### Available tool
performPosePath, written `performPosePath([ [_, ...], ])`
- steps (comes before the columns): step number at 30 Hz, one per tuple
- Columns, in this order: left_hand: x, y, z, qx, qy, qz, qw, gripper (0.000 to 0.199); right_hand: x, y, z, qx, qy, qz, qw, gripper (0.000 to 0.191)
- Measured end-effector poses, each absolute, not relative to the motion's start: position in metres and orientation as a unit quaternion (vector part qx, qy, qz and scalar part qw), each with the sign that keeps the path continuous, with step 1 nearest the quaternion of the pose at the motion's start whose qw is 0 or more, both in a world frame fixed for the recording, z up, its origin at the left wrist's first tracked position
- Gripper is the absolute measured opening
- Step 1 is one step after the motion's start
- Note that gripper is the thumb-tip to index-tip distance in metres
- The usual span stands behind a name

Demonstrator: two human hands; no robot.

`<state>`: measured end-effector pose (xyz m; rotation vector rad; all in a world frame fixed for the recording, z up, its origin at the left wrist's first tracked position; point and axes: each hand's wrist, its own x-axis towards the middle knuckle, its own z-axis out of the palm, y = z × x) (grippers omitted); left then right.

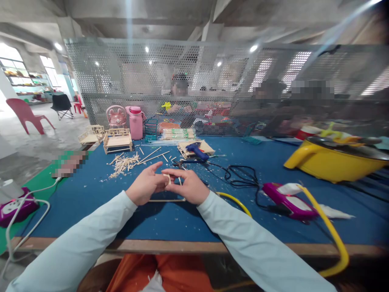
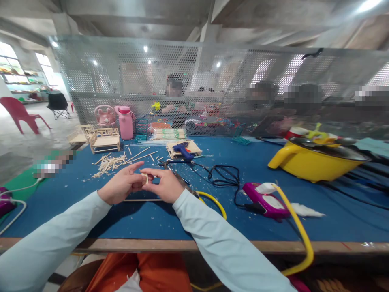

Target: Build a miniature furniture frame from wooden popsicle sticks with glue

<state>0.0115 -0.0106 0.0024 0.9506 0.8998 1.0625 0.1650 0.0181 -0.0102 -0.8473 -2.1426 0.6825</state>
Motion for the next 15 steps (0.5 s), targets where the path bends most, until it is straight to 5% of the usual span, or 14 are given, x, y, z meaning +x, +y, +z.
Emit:
performPosePath([
  [8, 0.0117, -0.0117, 0.0008, 0.449, 0.367, 0.491, 0.650, 0.088, 0.1638, 0.0165, -0.0097, -0.296, -0.832, 0.256, 0.393, 0.031],
  [15, 0.0099, -0.0094, 0.0055, 0.392, 0.350, 0.528, 0.667, 0.081, 0.1678, 0.0178, -0.0118, -0.273, -0.807, 0.331, 0.406, 0.065],
])
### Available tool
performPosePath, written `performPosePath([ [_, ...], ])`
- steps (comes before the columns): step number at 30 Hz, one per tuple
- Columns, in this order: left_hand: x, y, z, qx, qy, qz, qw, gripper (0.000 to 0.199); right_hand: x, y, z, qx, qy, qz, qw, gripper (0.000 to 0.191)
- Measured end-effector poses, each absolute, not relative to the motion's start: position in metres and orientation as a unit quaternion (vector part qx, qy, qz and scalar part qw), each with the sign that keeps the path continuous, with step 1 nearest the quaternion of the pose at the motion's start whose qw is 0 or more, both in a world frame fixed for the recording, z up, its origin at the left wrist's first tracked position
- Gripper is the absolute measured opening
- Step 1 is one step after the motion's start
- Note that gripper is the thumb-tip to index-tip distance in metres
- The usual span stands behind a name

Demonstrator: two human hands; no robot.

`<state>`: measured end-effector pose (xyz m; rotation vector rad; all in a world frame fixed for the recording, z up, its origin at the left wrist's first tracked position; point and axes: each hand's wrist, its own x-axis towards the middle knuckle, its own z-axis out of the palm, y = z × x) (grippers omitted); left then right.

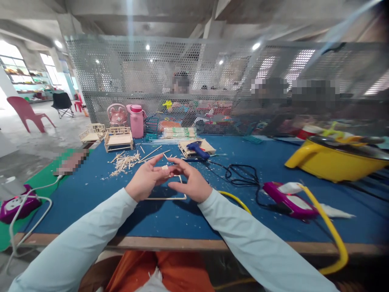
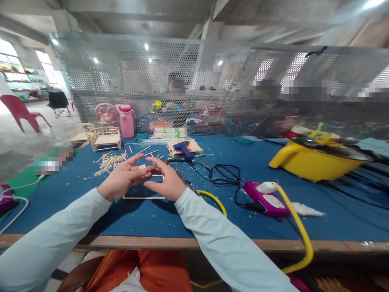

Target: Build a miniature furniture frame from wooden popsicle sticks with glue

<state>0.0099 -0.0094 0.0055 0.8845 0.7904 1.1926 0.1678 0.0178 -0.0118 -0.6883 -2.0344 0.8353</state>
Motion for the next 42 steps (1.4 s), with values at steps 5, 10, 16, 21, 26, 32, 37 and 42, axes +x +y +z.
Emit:
performPosePath([
  [5, 0.0105, -0.0098, 0.0060, 0.388, 0.359, 0.515, 0.675, 0.073, 0.1655, 0.0163, -0.0108, -0.281, -0.796, 0.336, 0.419, 0.038],
  [10, 0.0102, -0.0101, 0.0063, 0.379, 0.361, 0.504, 0.687, 0.067, 0.1648, 0.0175, -0.0109, -0.277, -0.800, 0.328, 0.419, 0.029],
  [16, 0.0096, -0.0108, 0.0073, 0.374, 0.357, 0.511, 0.686, 0.069, 0.1678, 0.0172, -0.0095, -0.270, -0.821, 0.304, 0.401, 0.043],
  [21, 0.0094, -0.0117, 0.0092, 0.377, 0.367, 0.502, 0.686, 0.067, 0.1683, 0.0167, -0.0087, -0.289, -0.822, 0.282, 0.403, 0.038],
  [26, 0.0095, -0.0127, 0.0092, 0.374, 0.368, 0.500, 0.688, 0.066, 0.1680, 0.0176, -0.0068, -0.283, -0.822, 0.296, 0.395, 0.034],
  [32, 0.0098, -0.0111, 0.0080, 0.384, 0.352, 0.526, 0.672, 0.070, 0.1703, 0.0185, -0.0095, -0.263, -0.824, 0.306, 0.398, 0.059],
  [37, 0.0099, -0.0104, 0.0075, 0.382, 0.357, 0.526, 0.671, 0.069, 0.1710, 0.0185, -0.0075, -0.256, -0.833, 0.235, 0.430, 0.055],
  [42, 0.0102, -0.0112, 0.0067, 0.397, 0.353, 0.521, 0.668, 0.074, 0.1704, 0.0196, -0.0066, -0.229, -0.847, 0.234, 0.418, 0.051],
])
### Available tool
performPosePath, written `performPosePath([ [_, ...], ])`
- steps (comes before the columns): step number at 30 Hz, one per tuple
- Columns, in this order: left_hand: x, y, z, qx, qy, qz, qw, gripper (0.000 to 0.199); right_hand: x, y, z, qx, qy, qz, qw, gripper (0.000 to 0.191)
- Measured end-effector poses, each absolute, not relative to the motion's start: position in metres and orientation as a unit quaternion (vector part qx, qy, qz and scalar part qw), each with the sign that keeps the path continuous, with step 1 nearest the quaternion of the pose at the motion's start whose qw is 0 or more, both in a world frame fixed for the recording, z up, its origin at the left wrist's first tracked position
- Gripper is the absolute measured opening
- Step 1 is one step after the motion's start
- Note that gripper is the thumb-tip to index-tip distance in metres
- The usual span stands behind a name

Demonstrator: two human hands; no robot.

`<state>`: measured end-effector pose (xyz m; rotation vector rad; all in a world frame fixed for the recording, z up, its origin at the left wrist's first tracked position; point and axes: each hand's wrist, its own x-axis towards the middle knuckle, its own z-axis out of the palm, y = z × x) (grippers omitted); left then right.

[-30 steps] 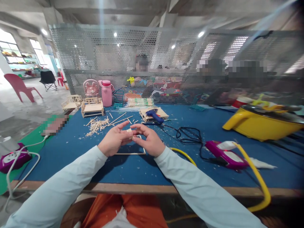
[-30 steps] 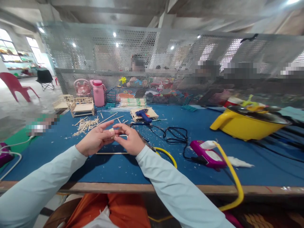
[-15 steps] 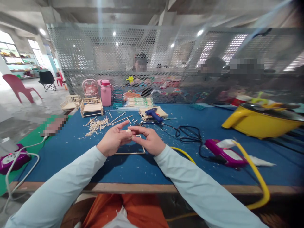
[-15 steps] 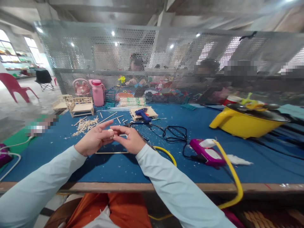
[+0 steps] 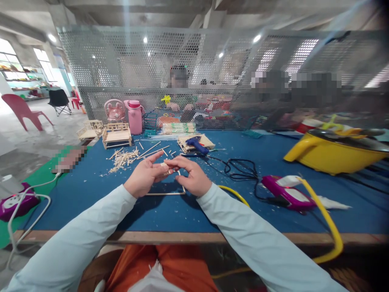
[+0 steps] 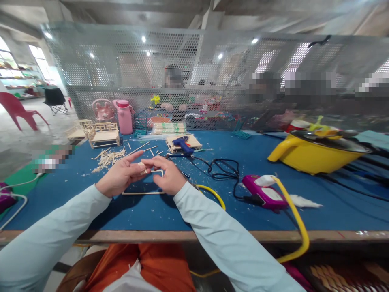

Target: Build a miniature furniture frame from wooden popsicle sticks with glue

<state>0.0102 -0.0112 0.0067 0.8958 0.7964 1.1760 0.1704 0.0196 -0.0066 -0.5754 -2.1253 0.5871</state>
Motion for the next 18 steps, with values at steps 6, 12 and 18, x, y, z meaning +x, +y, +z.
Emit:
performPosePath([
  [6, 0.010, -0.010, 0.008, 0.370, 0.354, 0.545, 0.664, 0.065, 0.167, 0.017, -0.008, -0.259, -0.827, 0.237, 0.440, 0.043],
  [12, 0.016, -0.010, 0.009, 0.338, 0.351, 0.600, 0.634, 0.041, 0.160, 0.011, -0.007, -0.355, -0.792, 0.141, 0.476, 0.021],
  [18, 0.017, -0.013, 0.009, 0.318, 0.330, 0.592, 0.663, 0.019, 0.157, 0.012, -0.008, -0.339, -0.784, 0.229, 0.466, 0.019],
])
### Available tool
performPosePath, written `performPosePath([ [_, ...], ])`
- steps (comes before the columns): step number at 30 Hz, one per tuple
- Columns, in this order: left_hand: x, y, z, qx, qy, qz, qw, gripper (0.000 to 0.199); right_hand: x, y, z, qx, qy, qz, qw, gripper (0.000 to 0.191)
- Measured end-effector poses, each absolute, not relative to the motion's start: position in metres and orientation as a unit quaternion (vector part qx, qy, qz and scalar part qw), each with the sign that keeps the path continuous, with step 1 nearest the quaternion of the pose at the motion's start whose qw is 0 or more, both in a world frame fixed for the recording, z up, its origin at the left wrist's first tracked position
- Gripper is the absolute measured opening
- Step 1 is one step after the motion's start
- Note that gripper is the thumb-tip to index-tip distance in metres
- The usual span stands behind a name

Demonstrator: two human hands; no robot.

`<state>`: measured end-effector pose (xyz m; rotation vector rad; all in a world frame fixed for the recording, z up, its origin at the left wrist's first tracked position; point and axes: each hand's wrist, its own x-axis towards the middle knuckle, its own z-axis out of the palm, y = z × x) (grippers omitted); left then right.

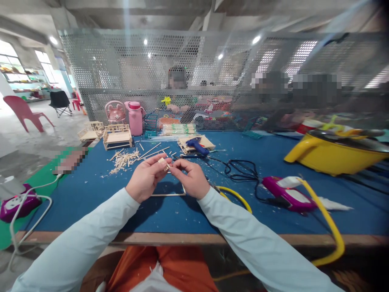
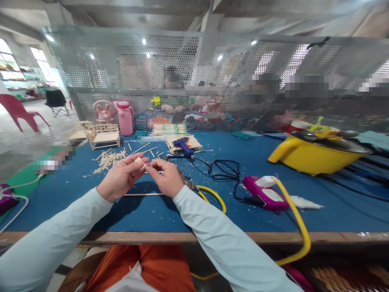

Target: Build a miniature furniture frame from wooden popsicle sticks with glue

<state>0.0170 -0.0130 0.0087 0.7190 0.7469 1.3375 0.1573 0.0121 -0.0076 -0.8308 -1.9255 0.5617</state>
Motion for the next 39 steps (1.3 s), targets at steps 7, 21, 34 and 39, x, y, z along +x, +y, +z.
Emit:
performPosePath([
  [7, 0.018, -0.015, 0.011, 0.254, 0.351, 0.629, 0.645, 0.015, 0.161, 0.014, -0.008, -0.345, -0.777, 0.239, 0.470, 0.015],
  [21, 0.028, -0.044, -0.015, 0.292, 0.324, 0.678, 0.592, 0.026, 0.154, -0.001, -0.001, -0.314, -0.824, 0.346, 0.321, 0.032],
  [34, 0.040, -0.051, -0.011, 0.180, 0.321, 0.716, 0.593, 0.020, 0.145, -0.007, -0.006, -0.299, -0.804, 0.372, 0.354, 0.044],
  [39, 0.040, -0.050, -0.015, 0.169, 0.336, 0.704, 0.602, 0.019, 0.147, -0.006, -0.007, -0.306, -0.818, 0.355, 0.334, 0.043],
])
